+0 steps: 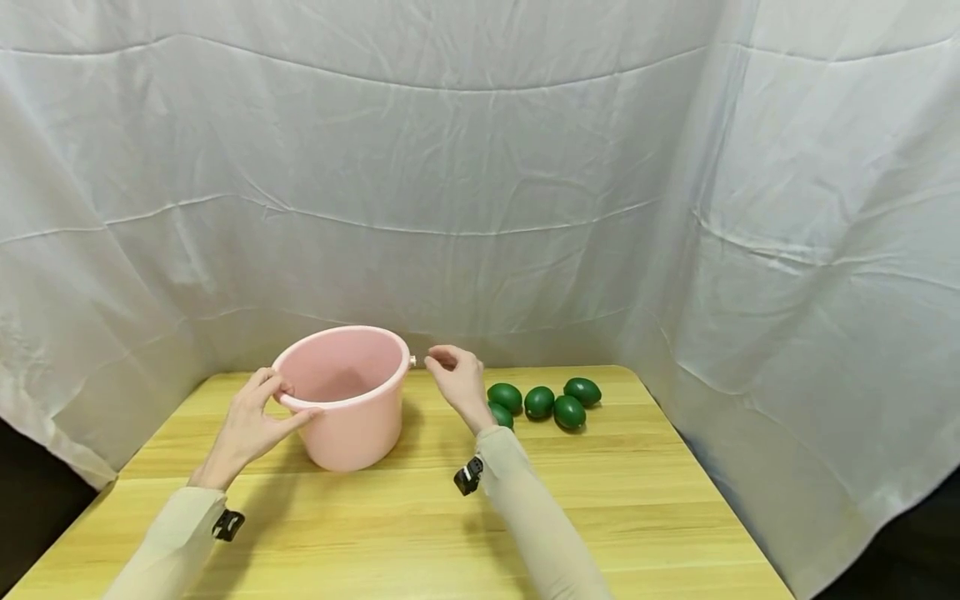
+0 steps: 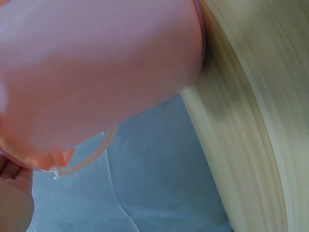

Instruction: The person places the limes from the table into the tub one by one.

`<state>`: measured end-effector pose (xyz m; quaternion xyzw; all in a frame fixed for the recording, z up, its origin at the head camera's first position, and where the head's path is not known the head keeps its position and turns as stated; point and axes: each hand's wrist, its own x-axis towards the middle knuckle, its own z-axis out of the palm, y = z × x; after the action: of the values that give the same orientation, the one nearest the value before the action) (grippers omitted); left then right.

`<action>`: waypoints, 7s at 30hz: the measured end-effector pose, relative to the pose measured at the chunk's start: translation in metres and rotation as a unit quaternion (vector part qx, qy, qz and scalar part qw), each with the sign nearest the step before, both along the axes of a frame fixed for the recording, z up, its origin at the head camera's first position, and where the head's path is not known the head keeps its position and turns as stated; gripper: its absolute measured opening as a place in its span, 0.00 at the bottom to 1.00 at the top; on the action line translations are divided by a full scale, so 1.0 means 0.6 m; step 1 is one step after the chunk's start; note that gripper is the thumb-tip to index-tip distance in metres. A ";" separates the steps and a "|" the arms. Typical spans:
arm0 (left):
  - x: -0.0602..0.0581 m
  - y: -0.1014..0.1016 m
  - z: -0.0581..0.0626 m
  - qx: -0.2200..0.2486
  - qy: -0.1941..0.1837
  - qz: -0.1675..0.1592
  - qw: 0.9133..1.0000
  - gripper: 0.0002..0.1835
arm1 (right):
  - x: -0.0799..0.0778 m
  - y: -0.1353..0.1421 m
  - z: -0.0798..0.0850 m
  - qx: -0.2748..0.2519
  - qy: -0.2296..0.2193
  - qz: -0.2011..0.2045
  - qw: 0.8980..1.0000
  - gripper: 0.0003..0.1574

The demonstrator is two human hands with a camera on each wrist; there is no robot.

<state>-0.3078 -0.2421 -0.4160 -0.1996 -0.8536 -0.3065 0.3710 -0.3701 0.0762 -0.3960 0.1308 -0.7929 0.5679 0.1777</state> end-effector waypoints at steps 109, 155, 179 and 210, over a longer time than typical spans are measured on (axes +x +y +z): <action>-0.004 -0.016 0.000 0.005 0.005 -0.009 1.000 0.24 | -0.003 0.092 -0.130 -0.104 -0.174 0.025 0.979 0.38; 0.000 -0.010 -0.014 -0.020 0.096 -0.053 0.994 0.21 | 0.023 0.010 0.016 0.020 -0.030 0.045 0.998 0.34; 0.012 -0.002 0.003 0.001 0.104 -0.035 0.994 0.19 | 0.002 -0.102 0.070 0.128 0.018 0.102 0.986 0.34; 0.017 0.002 0.000 0.017 0.089 -0.041 0.995 0.20 | -0.019 -0.174 0.075 0.352 0.138 0.110 0.919 0.26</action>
<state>-0.2978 -0.2408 -0.4161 -0.2550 -0.8030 -0.3168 0.4356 -0.3814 -0.0280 -0.3512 0.3485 -0.8898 0.2444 0.1646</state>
